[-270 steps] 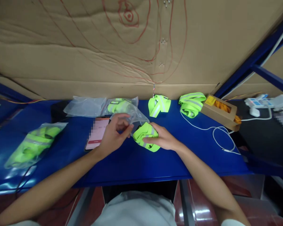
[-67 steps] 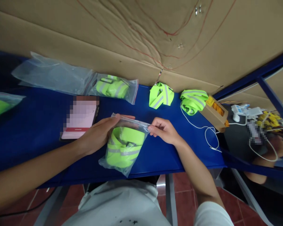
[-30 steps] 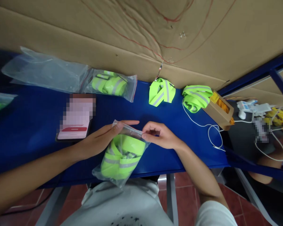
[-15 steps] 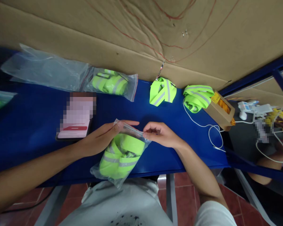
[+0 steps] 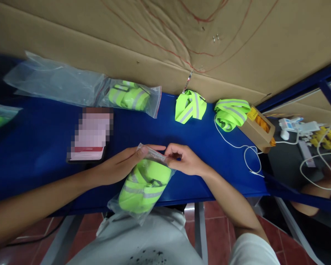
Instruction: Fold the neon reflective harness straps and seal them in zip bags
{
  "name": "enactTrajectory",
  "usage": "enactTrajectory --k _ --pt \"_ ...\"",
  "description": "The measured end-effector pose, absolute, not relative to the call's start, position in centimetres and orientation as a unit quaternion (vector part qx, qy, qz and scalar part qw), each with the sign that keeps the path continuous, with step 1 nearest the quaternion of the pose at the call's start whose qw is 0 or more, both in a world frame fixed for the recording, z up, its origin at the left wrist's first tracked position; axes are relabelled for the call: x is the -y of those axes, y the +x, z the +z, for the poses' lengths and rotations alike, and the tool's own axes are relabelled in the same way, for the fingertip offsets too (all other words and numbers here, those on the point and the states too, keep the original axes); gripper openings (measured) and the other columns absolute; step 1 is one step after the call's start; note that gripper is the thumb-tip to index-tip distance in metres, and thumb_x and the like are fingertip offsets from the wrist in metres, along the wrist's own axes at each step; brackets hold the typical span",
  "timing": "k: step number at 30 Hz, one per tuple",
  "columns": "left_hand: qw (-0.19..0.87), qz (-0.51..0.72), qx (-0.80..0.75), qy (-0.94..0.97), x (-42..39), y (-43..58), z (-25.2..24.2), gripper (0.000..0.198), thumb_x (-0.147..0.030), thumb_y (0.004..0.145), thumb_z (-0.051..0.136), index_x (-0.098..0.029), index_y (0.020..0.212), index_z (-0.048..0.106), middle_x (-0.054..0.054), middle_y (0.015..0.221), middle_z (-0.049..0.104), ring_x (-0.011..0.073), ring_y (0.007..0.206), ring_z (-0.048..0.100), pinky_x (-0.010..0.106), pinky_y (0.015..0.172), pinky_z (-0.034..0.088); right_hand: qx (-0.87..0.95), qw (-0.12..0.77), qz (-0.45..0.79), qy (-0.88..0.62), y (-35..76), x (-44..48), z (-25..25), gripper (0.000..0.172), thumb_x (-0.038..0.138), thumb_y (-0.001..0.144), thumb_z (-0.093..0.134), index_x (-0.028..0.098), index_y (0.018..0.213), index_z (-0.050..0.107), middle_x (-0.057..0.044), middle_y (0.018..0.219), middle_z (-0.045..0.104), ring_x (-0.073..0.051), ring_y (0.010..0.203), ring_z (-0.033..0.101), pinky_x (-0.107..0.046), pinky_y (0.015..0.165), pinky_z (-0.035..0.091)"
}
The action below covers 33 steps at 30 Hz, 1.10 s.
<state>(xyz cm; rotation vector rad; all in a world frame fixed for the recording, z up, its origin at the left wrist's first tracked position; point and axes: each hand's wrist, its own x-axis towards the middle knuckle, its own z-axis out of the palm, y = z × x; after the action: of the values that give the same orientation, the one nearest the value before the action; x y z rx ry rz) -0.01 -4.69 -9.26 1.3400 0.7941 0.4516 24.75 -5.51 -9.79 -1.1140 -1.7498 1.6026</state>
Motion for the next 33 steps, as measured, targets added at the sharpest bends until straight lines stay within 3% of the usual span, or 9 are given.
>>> enactTrajectory --k 3,8,10,12,14,16,20,27,33 --pt "0.687 0.2 -0.348 0.606 4.7 0.0 -9.2 0.06 -0.062 0.105 0.034 -0.024 0.143 0.061 0.006 0.127 0.074 0.0241 0.117 0.068 0.034 0.102 0.049 0.637 0.258 0.603 -0.405 24.6 5.6 -9.8 0.025 0.037 0.093 0.07 0.018 0.082 0.058 0.005 0.069 0.054 -0.006 0.056 0.043 -0.019 0.052 0.035" --pt "0.663 0.208 -0.335 0.636 4.9 -0.1 -9.2 0.055 -0.057 0.107 0.033 -0.026 0.148 0.055 0.005 0.145 0.064 0.0214 0.135 0.058 0.034 0.117 0.039 0.647 0.269 0.577 -0.42 24.4 5.8 -9.8 0.022 0.039 0.095 0.07 0.018 0.092 0.064 0.005 0.068 0.054 -0.007 0.058 0.044 -0.021 0.055 0.035" --pt "0.648 0.215 -0.354 0.64 4.8 -0.1 -9.3 0.054 -0.056 0.107 0.036 -0.026 0.149 0.052 0.005 0.137 0.069 0.0209 0.125 0.064 0.033 0.108 0.047 0.647 0.267 0.57 -0.431 24.4 5.8 -9.8 0.024 0.041 0.095 0.069 0.018 0.093 0.065 0.006 0.065 0.049 -0.007 0.057 0.042 -0.021 0.054 0.033" --pt "0.633 0.229 -0.386 0.631 4.7 -0.1 -9.2 0.051 -0.057 0.103 0.045 -0.024 0.14 0.06 0.005 0.117 0.075 0.0201 0.103 0.07 0.03 0.087 0.054 0.65 0.257 0.564 -0.439 24.5 5.8 -9.6 0.025 0.042 0.095 0.069 0.018 0.093 0.065 0.006 0.065 0.045 -0.007 0.056 0.04 -0.021 0.052 0.031" --pt "0.617 0.246 -0.415 0.622 4.5 -0.1 -9.1 0.045 -0.057 0.099 0.055 -0.019 0.117 0.07 0.003 0.095 0.075 0.0174 0.082 0.068 0.026 0.069 0.051 0.659 0.248 0.554 -0.444 24.6 5.7 -9.4 0.024 0.042 0.095 0.069 0.018 0.094 0.066 0.006 0.066 0.047 -0.007 0.058 0.042 -0.021 0.053 0.033" --pt "0.603 0.258 -0.426 0.623 4.4 -0.1 -9.0 0.04 -0.055 0.096 0.06 -0.017 0.097 0.071 0.001 0.082 0.071 0.0142 0.072 0.063 0.023 0.061 0.045 0.671 0.237 0.549 -0.439 24.6 5.7 -9.1 0.023 0.04 0.096 0.068 0.017 0.096 0.067 0.004 0.073 0.055 -0.008 0.064 0.049 -0.021 0.058 0.039" --pt "0.59 0.261 -0.416 0.641 4.6 -0.1 -9.1 0.033 -0.048 0.098 0.059 -0.017 0.092 0.071 -0.002 0.077 0.068 0.0114 0.068 0.059 0.021 0.059 0.042 0.721 0.237 0.502 -0.415 23.9 6.1 -8.7 0.018 0.036 0.097 0.067 0.018 0.1 0.067 -0.001 0.089 0.066 -0.01 0.078 0.059 -0.021 0.069 0.047" --pt "0.529 0.238 -0.412 0.702 4.9 0.0 -9.4 0.034 -0.044 0.1 0.055 -0.017 0.087 0.071 -0.004 0.07 0.063 0.0094 0.062 0.05 0.022 0.055 0.035 0.772 0.283 0.396 -0.41 22.7 6.8 -9.5 0.015 0.028 0.101 0.06 0.018 0.09 0.064 0.001 0.077 0.063 -0.008 0.067 0.055 -0.02 0.062 0.043" --pt "0.514 0.229 -0.377 0.736 4.6 -0.5 -8.6 0.033 -0.042 0.104 0.049 -0.02 0.099 0.073 -0.001 0.085 0.072 0.011 0.069 0.061 0.022 0.062 0.042 0.771 0.279 0.367 -0.439 23.1 6.8 -9.7 0.016 0.03 0.101 0.058 0.018 0.091 0.064 0.004 0.07 0.058 -0.007 0.06 0.052 -0.019 0.058 0.04"
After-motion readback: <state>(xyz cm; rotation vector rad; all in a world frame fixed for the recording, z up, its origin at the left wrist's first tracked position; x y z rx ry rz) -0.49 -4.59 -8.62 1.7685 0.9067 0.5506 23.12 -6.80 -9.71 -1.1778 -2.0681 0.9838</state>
